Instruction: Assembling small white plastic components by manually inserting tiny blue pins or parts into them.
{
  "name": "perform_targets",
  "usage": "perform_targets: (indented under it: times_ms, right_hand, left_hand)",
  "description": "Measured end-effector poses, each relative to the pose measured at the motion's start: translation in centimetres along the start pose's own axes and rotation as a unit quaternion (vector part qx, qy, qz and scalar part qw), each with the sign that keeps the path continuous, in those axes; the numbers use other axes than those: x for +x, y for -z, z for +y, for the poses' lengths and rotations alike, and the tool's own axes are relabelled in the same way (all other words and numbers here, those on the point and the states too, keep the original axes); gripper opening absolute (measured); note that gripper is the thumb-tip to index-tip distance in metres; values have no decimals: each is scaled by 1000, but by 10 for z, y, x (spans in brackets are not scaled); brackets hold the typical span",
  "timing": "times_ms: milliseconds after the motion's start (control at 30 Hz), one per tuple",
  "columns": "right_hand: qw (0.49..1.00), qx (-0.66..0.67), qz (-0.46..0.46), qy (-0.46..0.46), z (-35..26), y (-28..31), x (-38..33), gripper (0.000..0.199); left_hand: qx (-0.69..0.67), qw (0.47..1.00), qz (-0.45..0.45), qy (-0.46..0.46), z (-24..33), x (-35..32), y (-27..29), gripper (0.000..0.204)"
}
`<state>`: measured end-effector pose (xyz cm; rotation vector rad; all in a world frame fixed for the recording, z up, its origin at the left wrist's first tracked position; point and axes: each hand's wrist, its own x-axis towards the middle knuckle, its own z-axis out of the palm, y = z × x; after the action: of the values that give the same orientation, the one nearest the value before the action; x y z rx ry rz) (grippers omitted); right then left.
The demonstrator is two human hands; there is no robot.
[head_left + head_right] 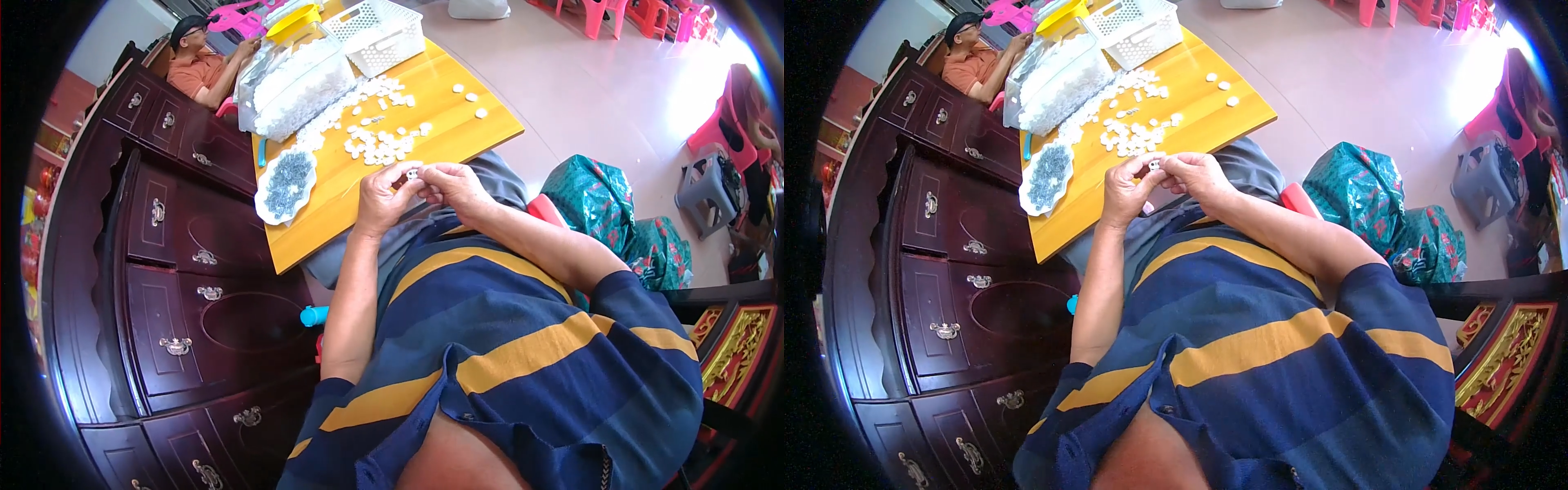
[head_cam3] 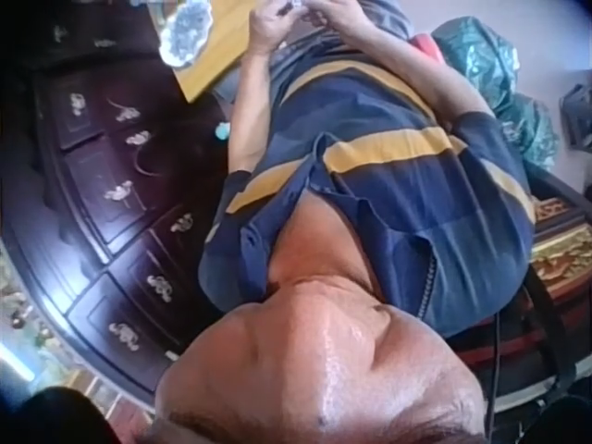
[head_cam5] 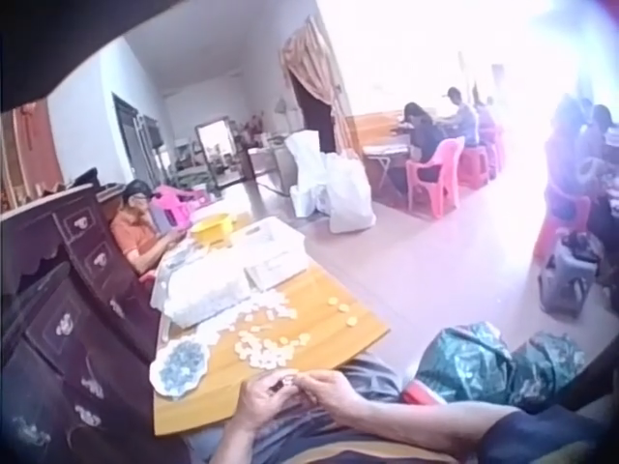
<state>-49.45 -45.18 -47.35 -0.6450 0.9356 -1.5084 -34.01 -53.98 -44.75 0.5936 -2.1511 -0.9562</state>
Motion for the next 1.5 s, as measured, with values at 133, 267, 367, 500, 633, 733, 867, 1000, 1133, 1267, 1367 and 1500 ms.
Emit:
perform_targets:
  times_ms: [133, 267, 367, 500, 633, 733, 867, 1000, 1133, 1267, 1367, 1500]
  right_hand:
    - [1000, -3, 4, -6, 1, 0, 1, 21]
    - [1000, 0, 13, -14, 1, -1, 2, 20]
    - [1000, -10, 0, -16, 2, 4, 4, 23]
    - [1000, -13, 9, -24, -1, 2, 1, 19]
    - [999, -18, 5, -28, -3, 2, 0, 21]
    - [999, -8, 14, -34, -2, 1, -1, 20]
    - [999, -8, 25, -27, -4, -2, -1, 21]
    - [997, -71, 4, -13, 0, 8, 5, 23]
    - [953, -287, 52, 87, -17, 25, 13, 31]
    - [809, -549, 129, 168, -57, 54, 23, 33]
    - [722, -648, 156, 184, -73, 94, 34, 31]
    - [667, -713, 171, 132, -89, 101, 49, 30]
  left_hand:
    - [4, 1000, -12, 20, -1, 0, 3, 24]
    - [16, 1000, -10, 11, 0, 0, 3, 22]
    - [15, 1000, -10, 10, 2, 1, 2, 22]
    - [22, 1000, -9, -4, 2, 0, 3, 22]
    - [24, 999, -1, -28, 5, 0, 1, 21]
    - [47, 997, 9, -60, 3, 1, 1, 21]
    - [14, 999, 13, -35, 0, -1, -2, 19]
    - [-5, 1000, -19, -11, -3, 0, -1, 31]
    - [31, 999, -9, 15, -11, -1, 10, 33]
    - [140, 984, 95, 48, -32, -7, 28, 16]
    - [191, 963, 185, 47, -51, -4, 30, 13]
    - [181, 959, 212, 45, -64, -5, 29, 13]
